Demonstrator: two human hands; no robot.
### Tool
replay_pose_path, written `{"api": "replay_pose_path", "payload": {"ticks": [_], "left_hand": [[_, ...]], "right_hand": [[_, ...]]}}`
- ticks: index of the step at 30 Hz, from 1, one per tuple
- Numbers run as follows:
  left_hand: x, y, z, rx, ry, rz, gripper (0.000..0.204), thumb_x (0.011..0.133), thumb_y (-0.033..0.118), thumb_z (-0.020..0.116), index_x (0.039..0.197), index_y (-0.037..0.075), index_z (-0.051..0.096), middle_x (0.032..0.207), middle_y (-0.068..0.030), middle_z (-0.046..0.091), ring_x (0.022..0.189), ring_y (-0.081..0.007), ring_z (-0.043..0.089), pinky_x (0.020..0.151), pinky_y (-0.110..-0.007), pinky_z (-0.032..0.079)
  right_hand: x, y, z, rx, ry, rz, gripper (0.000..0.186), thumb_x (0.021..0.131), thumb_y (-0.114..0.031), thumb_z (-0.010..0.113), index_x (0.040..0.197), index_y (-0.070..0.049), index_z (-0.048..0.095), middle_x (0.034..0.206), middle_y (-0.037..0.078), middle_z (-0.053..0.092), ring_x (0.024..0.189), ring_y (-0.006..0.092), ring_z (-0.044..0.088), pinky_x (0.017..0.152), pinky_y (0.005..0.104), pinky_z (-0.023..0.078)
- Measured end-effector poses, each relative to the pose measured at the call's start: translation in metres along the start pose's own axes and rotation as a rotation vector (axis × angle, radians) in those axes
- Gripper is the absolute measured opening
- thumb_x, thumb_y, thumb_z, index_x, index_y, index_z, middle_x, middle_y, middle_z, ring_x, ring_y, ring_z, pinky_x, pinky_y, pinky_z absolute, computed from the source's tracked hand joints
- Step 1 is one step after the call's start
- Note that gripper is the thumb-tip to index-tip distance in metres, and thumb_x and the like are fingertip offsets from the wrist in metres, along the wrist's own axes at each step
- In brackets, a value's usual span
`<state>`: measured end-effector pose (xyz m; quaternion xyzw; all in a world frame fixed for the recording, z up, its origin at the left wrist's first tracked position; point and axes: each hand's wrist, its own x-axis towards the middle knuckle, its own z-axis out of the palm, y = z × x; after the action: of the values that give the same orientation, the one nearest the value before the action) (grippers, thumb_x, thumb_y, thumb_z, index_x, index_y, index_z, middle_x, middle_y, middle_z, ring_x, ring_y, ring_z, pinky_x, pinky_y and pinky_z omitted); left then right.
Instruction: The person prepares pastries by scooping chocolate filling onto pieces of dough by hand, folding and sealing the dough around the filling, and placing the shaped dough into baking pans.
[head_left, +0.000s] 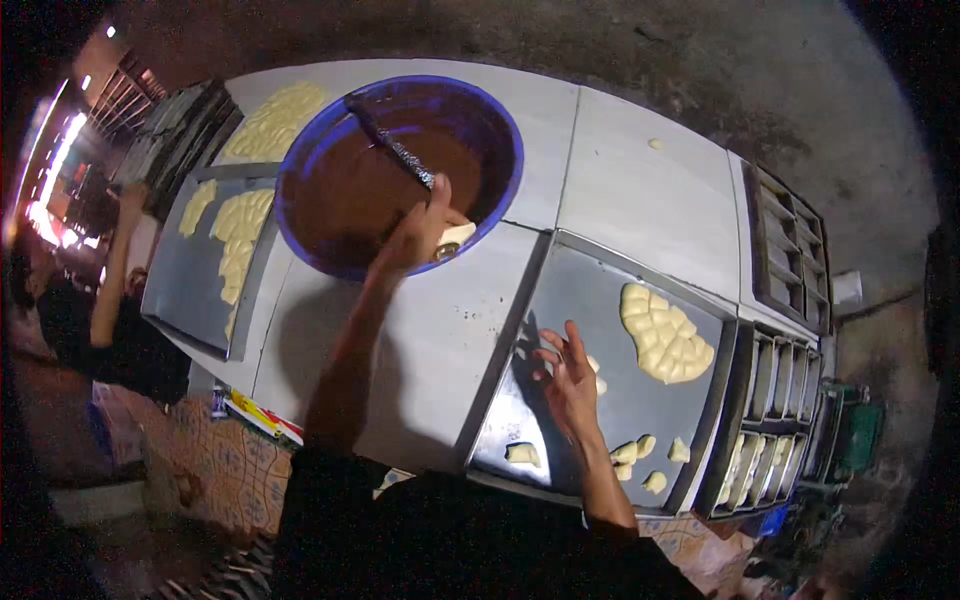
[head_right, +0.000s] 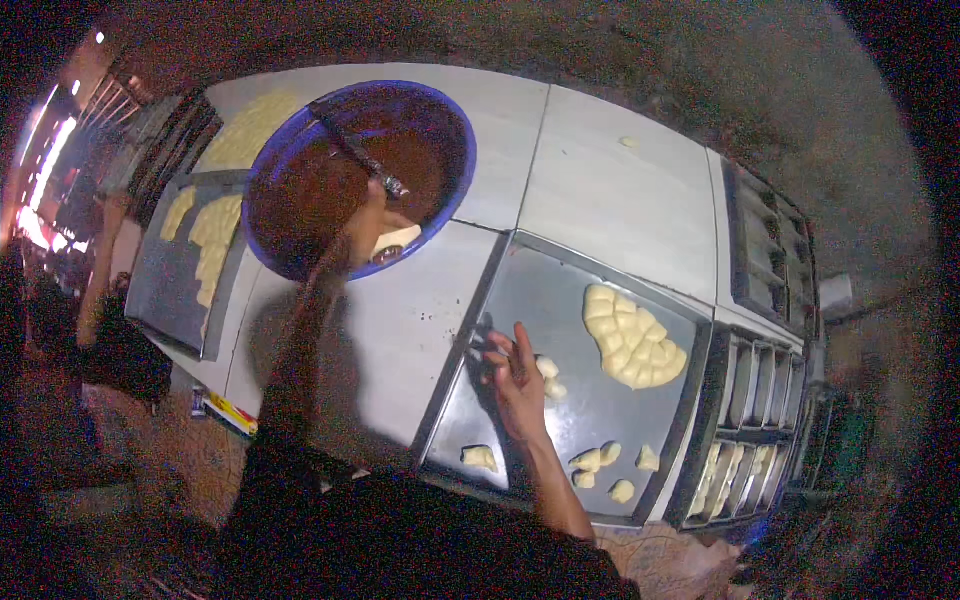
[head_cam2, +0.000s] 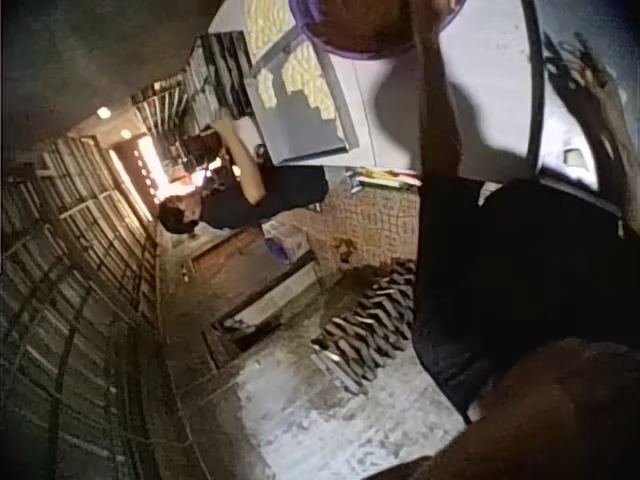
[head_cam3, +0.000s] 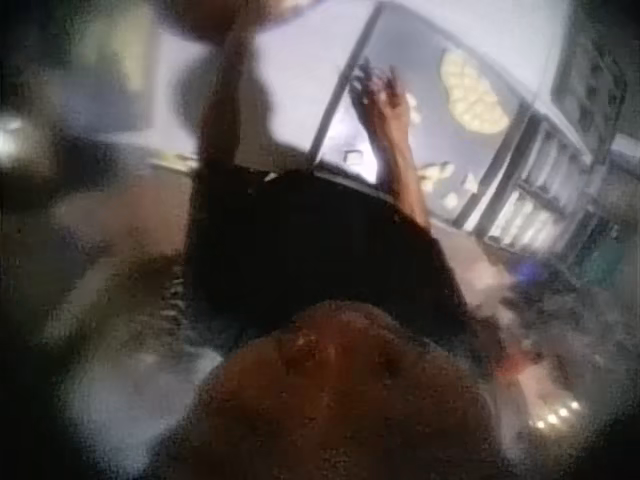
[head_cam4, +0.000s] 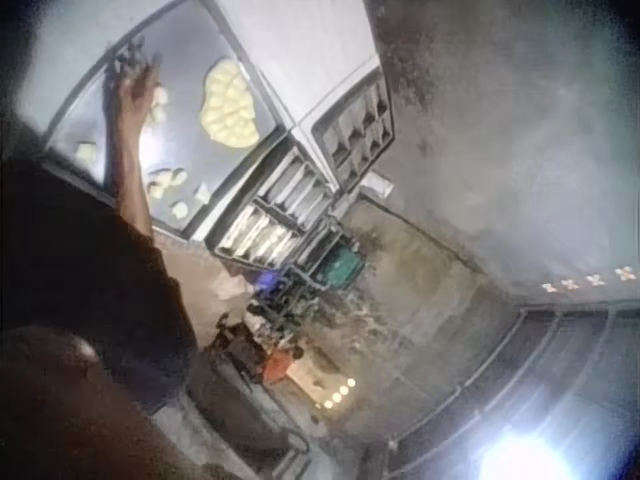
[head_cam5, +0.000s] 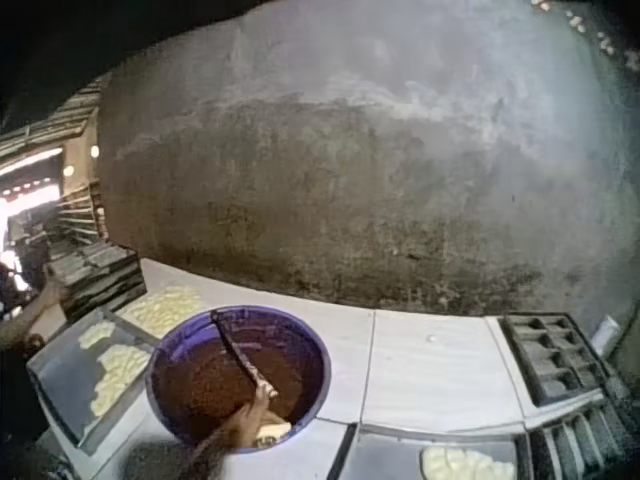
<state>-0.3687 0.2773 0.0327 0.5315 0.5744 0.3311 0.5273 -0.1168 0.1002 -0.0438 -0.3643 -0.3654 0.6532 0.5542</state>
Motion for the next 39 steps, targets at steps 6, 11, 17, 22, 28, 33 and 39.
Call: {"api": "replay_pose_path", "payload": {"ticks": [6, 11, 17, 22, 28, 33, 39], "left_hand": [[-0.117, -0.009, 0.106, -0.727, -0.404, -0.046, 0.102, 0.083, 0.076, 0.004, 0.135, -0.004, 0.04, 0.123, -0.0184, 0.055, 0.111, -0.0287, 0.054, 0.103, -0.041, 0.035], [-0.159, -0.029, 0.145, -0.607, -0.141, -0.176, 0.063, 0.096, 0.05, 0.035, 0.14, 0.005, 0.038, 0.134, -0.0123, 0.047, 0.121, -0.0193, 0.045, 0.104, -0.035, 0.029], [-0.193, -0.036, 0.158, -0.079, -0.086, 0.234, 0.041, 0.086, 0.004, 0.063, 0.124, -0.005, 0.052, 0.111, -0.0131, 0.06, 0.101, -0.0169, 0.058, 0.088, -0.027, 0.046], [-0.201, -0.051, 0.169, -0.386, -0.159, 0.149, 0.022, 0.087, 0.012, 0.065, 0.101, -0.005, 0.065, 0.095, -0.0065, 0.061, 0.085, -0.0123, 0.06, 0.074, -0.024, 0.051], [-0.201, -0.087, 0.189, -0.536, -0.164, -0.128, 0.024, 0.088, 0.016, 0.065, 0.092, -0.004, 0.053, 0.073, -0.0024, 0.053, 0.063, -0.0085, 0.049, 0.054, -0.022, 0.042], [-0.199, -0.089, 0.2, -0.311, -0.168, 0.323, 0.053, 0.082, -0.005, 0.061, 0.123, 0.005, 0.029, 0.088, -0.0077, 0.05, 0.084, -0.0136, 0.053, 0.075, -0.029, 0.05], [-0.199, -0.097, 0.202, -0.467, -0.148, 0.347, 0.061, 0.076, -0.002, 0.066, 0.127, 0.003, 0.034, 0.103, -0.0112, 0.052, 0.101, -0.0214, 0.056, 0.092, -0.037, 0.048]], "right_hand": [[0.003, -0.011, 0.015, 0.363, 0.156, 0.188, 0.032, 0.091, -0.019, 0.06, 0.114, 0.002, 0.053, 0.09, 0.005, 0.06, 0.073, 0.0142, 0.057, 0.068, 0.0232, 0.048], [-0.033, -0.023, 0.02, -0.559, 0.218, -0.249, 0.03, 0.081, -0.004, 0.065, 0.11, 0.002, 0.06, 0.101, 0.006, 0.055, 0.088, 0.0151, 0.053, 0.077, 0.0248, 0.042], [-0.065, -0.027, 0.001, -0.767, 0.112, -0.465, 0.024, 0.081, 0.001, 0.061, 0.105, 0.001, 0.062, 0.108, 0.014, 0.053, 0.098, 0.0228, 0.055, 0.084, 0.0318, 0.046], [-0.07, -0.019, -0.011, -0.405, 0.241, -0.405, 0.018, 0.086, -0.01, 0.062, 0.099, 0.002, 0.062, 0.109, 0.012, 0.055, 0.101, 0.0211, 0.055, 0.085, 0.0302, 0.045], [-0.09, -0.017, -0.009, -0.667, 0.18, -0.072, 0.018, 0.088, -0.014, 0.06, 0.096, 0.001, 0.064, 0.08, 0.007, 0.062, 0.078, 0.0128, 0.058, 0.072, 0.0269, 0.046], [-0.094, -0.005, -0.026, -0.798, 0.232, -0.26, 0.04, 0.091, -0.013, 0.057, 0.128, -0.003, 0.044, 0.084, 0.004, 0.056, 0.064, 0.0091, 0.052, 0.057, 0.0232, 0.043], [-0.085, -0.027, -0.061, -0.22, -0.131, 0.346, 0.039, 0.085, -0.006, 0.061, 0.123, -0.002, 0.052, 0.095, 0.008, 0.062, 0.08, 0.0135, 0.059, 0.074, 0.0277, 0.049]]}}
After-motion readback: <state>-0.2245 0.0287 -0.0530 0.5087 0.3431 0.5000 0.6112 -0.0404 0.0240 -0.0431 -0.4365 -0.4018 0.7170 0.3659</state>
